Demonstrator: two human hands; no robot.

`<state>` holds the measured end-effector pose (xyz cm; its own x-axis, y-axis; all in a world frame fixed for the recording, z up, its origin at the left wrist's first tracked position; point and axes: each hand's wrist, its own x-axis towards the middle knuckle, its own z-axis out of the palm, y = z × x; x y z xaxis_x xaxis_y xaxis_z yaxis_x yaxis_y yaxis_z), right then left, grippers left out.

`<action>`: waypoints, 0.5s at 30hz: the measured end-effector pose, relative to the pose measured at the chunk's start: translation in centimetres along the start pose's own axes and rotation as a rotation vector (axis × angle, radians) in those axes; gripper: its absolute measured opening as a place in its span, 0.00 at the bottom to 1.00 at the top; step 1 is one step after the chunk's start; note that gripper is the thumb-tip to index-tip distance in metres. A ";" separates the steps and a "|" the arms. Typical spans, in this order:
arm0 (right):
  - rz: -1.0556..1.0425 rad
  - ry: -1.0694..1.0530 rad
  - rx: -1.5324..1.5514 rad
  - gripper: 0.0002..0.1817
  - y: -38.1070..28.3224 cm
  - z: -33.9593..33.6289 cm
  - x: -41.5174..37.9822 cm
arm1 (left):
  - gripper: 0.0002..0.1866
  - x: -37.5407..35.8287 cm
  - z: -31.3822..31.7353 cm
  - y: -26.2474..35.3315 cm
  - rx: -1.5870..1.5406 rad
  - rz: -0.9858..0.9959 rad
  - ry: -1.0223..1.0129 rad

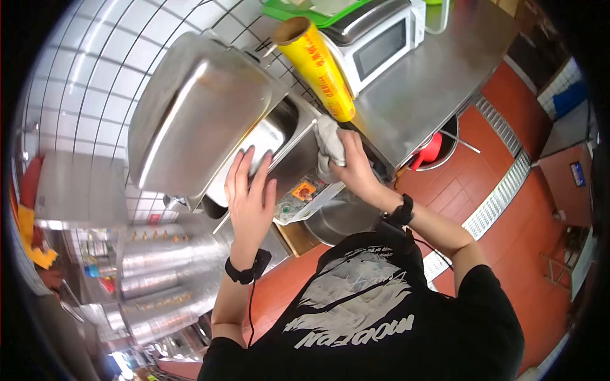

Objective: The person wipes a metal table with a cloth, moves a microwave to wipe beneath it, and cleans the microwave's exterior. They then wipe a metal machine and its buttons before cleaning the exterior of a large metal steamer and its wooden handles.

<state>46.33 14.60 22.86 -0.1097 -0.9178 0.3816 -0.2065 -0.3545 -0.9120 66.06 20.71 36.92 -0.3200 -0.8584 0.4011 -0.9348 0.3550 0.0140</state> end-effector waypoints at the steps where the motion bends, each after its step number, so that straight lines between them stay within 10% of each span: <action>1: 0.043 -0.159 0.010 0.33 1.0 -1.1 0.2 | 0.23 0.1 0.2 0.2 0.004 0.019 -0.021; 15: -0.164 -0.206 0.334 0.32 4.7 3.9 9.7 | 0.16 1.3 1.6 2.2 -0.022 -0.254 -0.018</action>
<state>48.09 3.35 21.67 0.1024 -0.8487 0.5188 0.1253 -0.5064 -0.8532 63.29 19.78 35.96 -0.0778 -0.9275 0.3656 -0.9821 0.1344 0.1321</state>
